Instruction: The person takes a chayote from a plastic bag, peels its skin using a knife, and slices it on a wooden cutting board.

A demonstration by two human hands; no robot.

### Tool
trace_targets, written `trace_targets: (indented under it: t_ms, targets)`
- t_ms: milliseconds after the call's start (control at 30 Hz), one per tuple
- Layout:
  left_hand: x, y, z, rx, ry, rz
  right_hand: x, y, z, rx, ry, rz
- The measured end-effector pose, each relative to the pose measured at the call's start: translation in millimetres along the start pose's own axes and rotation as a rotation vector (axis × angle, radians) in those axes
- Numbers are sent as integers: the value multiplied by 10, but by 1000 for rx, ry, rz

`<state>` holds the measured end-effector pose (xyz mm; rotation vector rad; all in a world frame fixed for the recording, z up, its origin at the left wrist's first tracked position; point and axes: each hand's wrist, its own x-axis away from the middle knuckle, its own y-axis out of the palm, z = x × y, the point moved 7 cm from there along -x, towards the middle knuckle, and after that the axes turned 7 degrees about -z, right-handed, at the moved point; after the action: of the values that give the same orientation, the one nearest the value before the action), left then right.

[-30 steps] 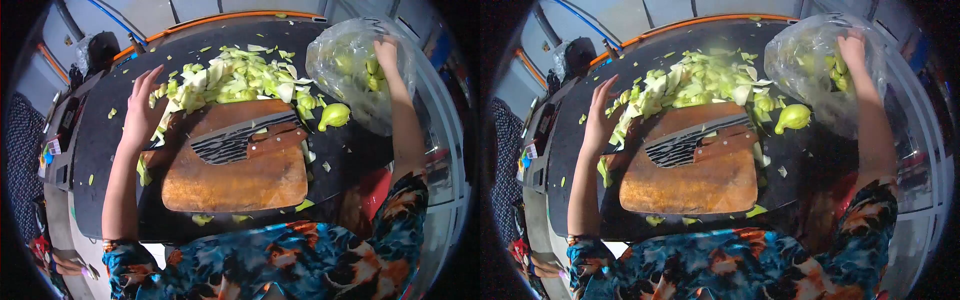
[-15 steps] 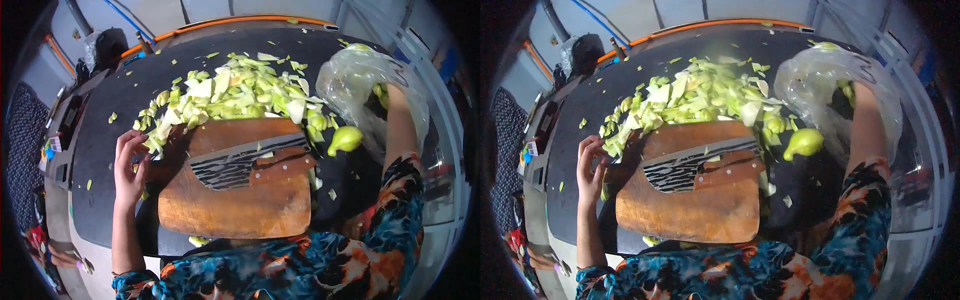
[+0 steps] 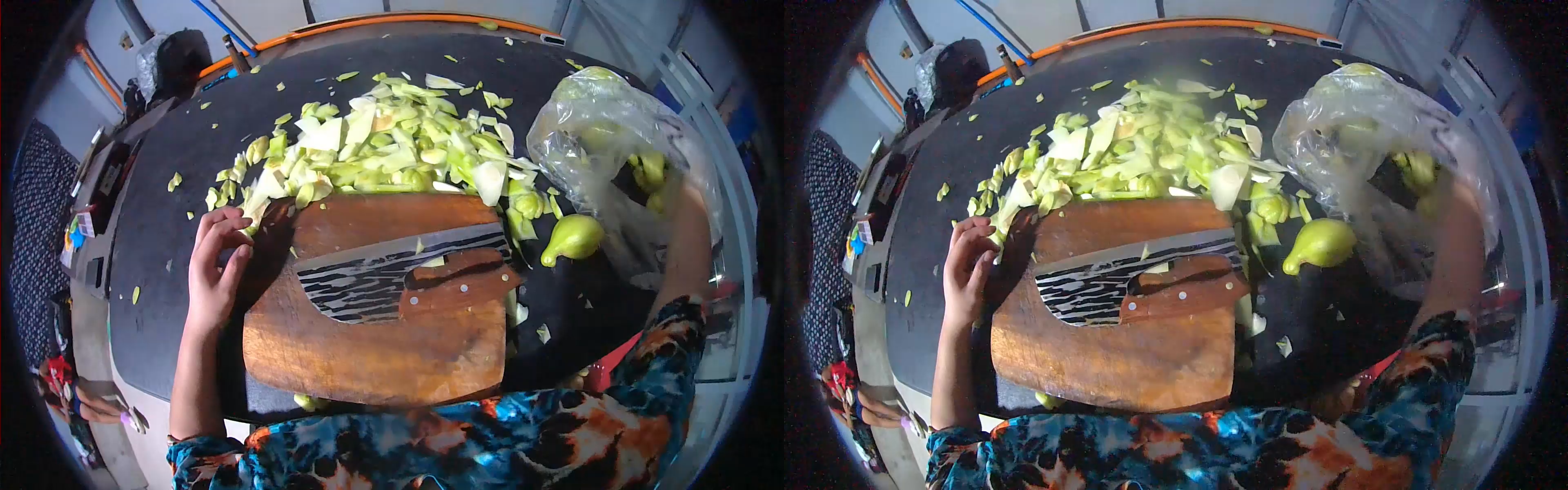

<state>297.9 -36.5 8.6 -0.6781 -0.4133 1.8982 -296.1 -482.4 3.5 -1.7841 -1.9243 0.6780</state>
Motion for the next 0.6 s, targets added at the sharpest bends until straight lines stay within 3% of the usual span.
trace_targets:
  t_ms: [400, 600]
  targets:
    - [84, -38, 58, -14, 60, 17, 346, -80, 152, -24, 23, -12]
    - [76, -65, -30, -30, -5, 22, 355, -63, 300, -35, 48, -23]
